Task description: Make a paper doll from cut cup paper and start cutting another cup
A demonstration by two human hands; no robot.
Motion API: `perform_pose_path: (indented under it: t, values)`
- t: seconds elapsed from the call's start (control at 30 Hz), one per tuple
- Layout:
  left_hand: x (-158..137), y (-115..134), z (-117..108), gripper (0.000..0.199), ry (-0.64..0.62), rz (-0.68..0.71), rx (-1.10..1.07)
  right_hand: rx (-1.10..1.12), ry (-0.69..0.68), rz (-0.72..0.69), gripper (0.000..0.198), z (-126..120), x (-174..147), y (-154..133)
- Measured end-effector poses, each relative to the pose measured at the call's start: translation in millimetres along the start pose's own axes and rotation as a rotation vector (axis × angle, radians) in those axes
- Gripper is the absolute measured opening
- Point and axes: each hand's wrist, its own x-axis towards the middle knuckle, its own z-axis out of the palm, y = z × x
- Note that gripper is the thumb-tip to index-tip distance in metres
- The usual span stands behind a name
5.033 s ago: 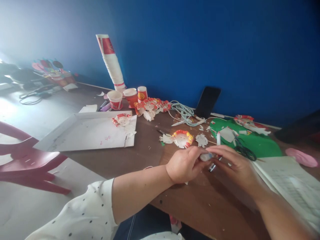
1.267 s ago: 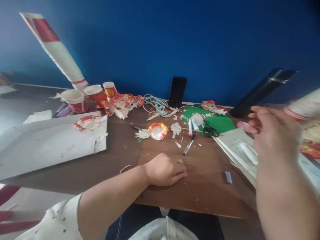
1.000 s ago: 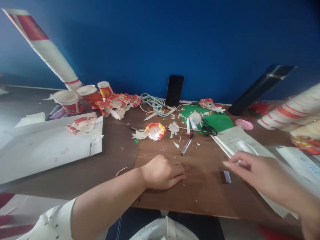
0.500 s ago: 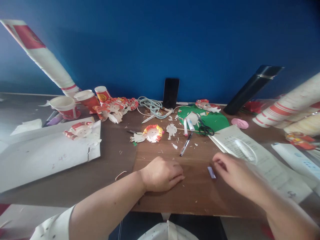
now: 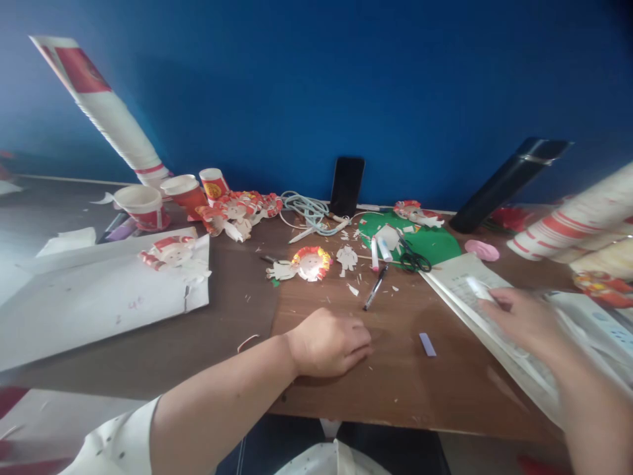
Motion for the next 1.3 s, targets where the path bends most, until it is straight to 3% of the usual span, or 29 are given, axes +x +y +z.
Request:
perform_pose_path:
  t: [0.13,0.27,0.43,0.53,0.63,0.77,0.9,1.17,1.3]
  values:
    - [0,0,0,0.028,0.049,-0.005,-0.033,0.276,0.0,0.008,0.042,-23,-17,-40]
    - [1,1,0,0.029,0.052,-0.018,-0.037,0.419,-0.019,-0.075,0.03,-44,-28,-90]
    - [0,-1,3,0.033,0.078,-0.028,-0.012,0.737,-0.006,-0.196,0.024,-47,-31,-150]
    - [1,-4,3,0.035,0.151,-0.127,-0.001,0.969,0.022,-0.308,0.032,-41,-31,-180]
    - [2,-11,-2,0.035,0.253,-0.32,0.051,1.08,0.048,-0.367,0.031,-28,-33,-202]
    - [0,-29,-11,0.03,0.325,-0.679,0.205,1.116,0.045,-0.319,0.033,-5,-34,-209]
    - [-4,-45,-17,0.018,0.278,-0.846,0.334,1.13,-0.014,-0.244,0.036,10,-30,-199]
    - [-3,-45,-19,0.026,0.221,-0.884,0.384,1.2,0.057,-0.212,0.03,6,-26,-190]
    - [-4,-46,-20,0.015,0.197,-0.851,0.451,1.278,-0.034,-0.164,0.04,7,-30,-194]
